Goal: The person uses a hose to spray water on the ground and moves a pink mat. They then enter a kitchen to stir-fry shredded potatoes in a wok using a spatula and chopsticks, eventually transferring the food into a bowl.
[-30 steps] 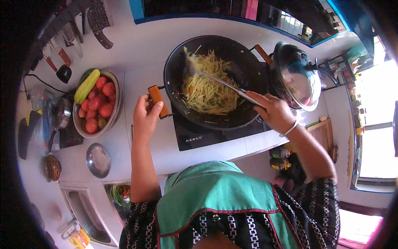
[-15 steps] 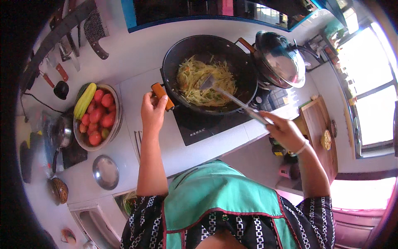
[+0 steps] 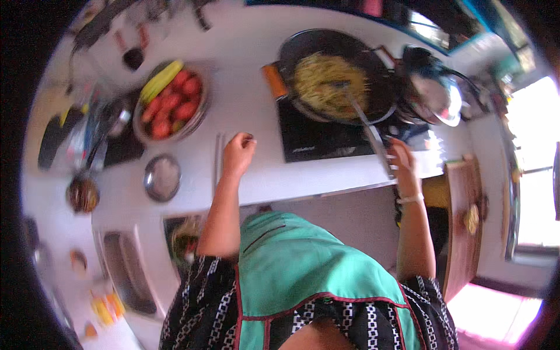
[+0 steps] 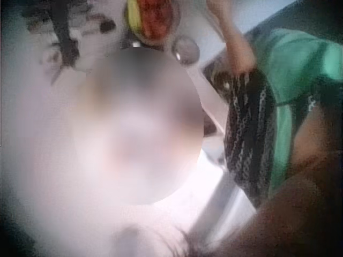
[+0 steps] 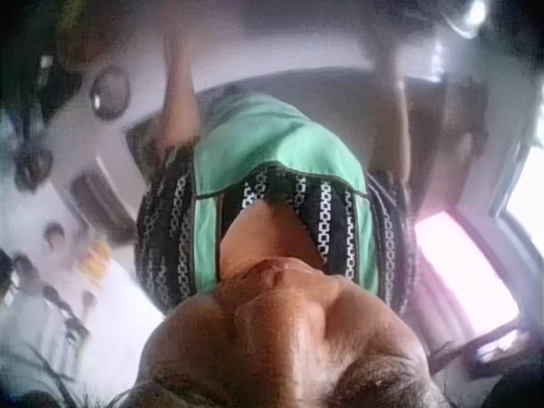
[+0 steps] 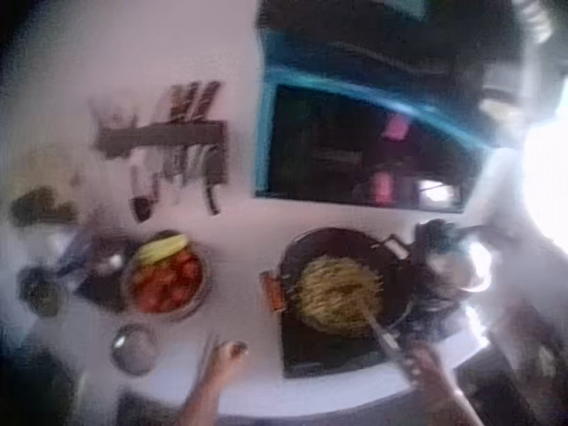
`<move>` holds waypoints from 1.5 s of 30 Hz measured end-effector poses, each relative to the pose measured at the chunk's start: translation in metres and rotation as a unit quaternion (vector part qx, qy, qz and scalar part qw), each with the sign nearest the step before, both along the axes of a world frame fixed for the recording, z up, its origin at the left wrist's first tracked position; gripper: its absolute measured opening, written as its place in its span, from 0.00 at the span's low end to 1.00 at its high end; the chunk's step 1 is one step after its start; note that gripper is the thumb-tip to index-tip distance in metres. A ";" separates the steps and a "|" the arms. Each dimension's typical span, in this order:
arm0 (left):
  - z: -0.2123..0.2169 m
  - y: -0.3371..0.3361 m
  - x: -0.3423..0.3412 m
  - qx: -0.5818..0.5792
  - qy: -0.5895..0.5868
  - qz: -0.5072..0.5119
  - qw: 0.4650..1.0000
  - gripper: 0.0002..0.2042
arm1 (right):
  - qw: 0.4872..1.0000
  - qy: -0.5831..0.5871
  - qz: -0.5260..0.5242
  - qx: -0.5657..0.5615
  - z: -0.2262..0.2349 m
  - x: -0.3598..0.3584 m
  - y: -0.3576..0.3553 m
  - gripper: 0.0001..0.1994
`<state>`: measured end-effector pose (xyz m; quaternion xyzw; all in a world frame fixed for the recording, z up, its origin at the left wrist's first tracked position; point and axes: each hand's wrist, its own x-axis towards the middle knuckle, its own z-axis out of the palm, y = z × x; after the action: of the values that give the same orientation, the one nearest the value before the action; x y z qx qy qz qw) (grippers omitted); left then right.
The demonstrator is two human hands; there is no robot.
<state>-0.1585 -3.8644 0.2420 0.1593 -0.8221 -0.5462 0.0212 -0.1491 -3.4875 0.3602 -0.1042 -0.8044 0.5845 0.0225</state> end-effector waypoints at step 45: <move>0.169 0.137 0.066 0.452 0.003 -0.389 0.803 0.13 | 0.891 0.417 0.165 0.068 0.076 0.077 -0.085 0.08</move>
<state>-0.0922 -3.7275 0.4110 -0.1835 -0.4749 -0.8189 -0.2650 -0.0724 -3.5723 0.4358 0.2851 -0.7645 0.5134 0.2657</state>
